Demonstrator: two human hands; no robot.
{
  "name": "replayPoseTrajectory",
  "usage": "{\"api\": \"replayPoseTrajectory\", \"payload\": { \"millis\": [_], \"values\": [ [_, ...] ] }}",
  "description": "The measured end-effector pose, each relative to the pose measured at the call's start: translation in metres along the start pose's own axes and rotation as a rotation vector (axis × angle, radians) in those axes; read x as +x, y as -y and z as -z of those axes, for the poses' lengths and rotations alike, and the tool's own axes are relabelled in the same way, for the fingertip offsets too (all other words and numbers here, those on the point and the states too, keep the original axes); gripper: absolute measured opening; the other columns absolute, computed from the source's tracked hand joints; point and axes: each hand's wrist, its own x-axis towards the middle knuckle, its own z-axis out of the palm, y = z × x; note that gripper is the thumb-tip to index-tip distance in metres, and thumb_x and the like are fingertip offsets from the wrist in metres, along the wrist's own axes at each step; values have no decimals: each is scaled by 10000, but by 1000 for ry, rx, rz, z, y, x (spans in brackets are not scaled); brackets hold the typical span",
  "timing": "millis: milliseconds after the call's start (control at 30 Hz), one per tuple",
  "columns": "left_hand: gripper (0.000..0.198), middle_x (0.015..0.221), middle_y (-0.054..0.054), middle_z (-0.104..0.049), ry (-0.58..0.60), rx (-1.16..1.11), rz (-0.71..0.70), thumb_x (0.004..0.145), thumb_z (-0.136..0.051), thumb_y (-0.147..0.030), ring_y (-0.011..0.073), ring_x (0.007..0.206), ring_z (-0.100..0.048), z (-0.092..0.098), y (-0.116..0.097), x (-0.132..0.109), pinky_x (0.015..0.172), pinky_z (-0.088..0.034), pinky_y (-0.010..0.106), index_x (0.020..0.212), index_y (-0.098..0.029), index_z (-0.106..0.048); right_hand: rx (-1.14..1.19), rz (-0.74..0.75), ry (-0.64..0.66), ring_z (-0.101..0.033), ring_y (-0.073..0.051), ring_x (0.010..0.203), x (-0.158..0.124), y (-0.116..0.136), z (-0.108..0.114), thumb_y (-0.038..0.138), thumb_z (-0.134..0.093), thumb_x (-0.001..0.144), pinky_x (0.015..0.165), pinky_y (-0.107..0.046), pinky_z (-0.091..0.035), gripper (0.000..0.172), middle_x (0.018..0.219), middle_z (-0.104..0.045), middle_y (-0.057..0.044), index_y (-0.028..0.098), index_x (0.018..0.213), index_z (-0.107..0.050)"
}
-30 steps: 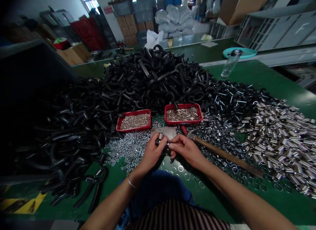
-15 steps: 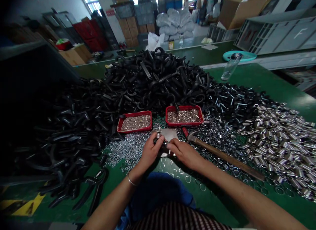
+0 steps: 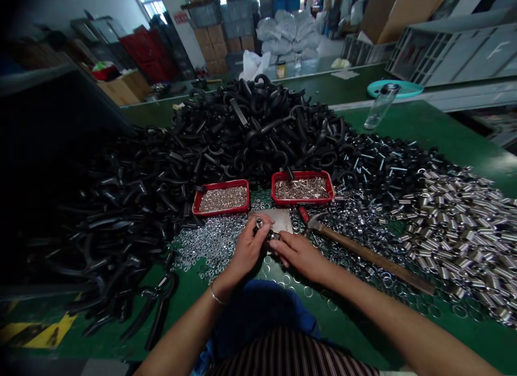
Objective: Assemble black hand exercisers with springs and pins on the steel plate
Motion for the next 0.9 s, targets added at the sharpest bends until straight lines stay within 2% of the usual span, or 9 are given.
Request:
{"api": "replayPoseTrajectory", "payload": {
  "millis": [67,100,233,267,433,600,767,833,900],
  "values": [
    [190,1080,63,-591,-10,56,-91,995,-451,-366,192,1067,-553,-1,2,1,979,-415,325,986,-209,-557,165,-77,264,-427,-111,348,1,0,0,685,-72,968,376,-237,-334,721,549,-607,-15,188,812,-571],
    [182,1070,65,-585,-16,83,-112,994,-452,-357,192,1063,-550,-2,3,1,988,-411,330,977,-206,-552,179,-96,294,-411,-109,330,1,0,0,681,-35,965,362,-238,-322,748,560,-619,-18,185,842,-581],
    [207,985,58,-576,-63,104,-20,1018,-387,-354,180,959,-562,-6,10,-1,921,-436,322,995,-198,-520,-207,37,-204,-614,-169,599,1,2,1,691,-415,920,508,-258,-425,528,803,-690,-91,188,895,-574],
    [219,980,58,-577,-69,102,-1,1022,-371,-360,179,950,-564,-7,11,-2,910,-439,320,1000,-198,-516,-241,64,-244,-625,-178,637,1,2,0,679,-434,920,532,-261,-436,509,788,-682,-89,191,860,-567],
    [217,1021,79,-568,-22,173,-104,1012,-388,-365,189,985,-561,-8,12,-5,942,-431,341,998,-191,-515,148,-123,214,-446,-123,345,-2,3,-1,615,20,987,376,-249,-352,752,530,-593,-20,179,817,-569],
    [261,945,66,-575,-45,130,57,1024,-334,-384,187,879,-580,-11,16,-6,844,-459,330,1015,-188,-507,-103,46,-165,-609,-163,614,-3,-1,0,647,-496,912,521,-252,-439,461,787,-665,-77,190,876,-554],
    [241,1010,85,-566,-1,225,-81,1004,-391,-405,196,959,-566,-9,19,-10,911,-439,337,967,-196,-505,246,-48,251,-468,-115,361,-3,-5,-2,622,-95,1002,396,-244,-428,664,548,-564,17,169,918,-573],
    [265,987,77,-573,-30,198,-16,1008,-376,-423,192,926,-570,-9,19,-9,881,-447,332,968,-196,-508,256,-12,148,-575,-128,464,-3,-3,-3,611,-256,1001,460,-262,-495,541,707,-652,-20,169,1048,-565],
    [305,914,56,-577,-101,114,122,1017,-339,-446,182,841,-573,-11,20,-8,810,-458,320,959,-199,-507,104,115,-144,-676,-189,731,-1,-1,-5,540,-526,939,649,-335,-566,394,929,-683,-78,196,1128,-551]
  ]
}}
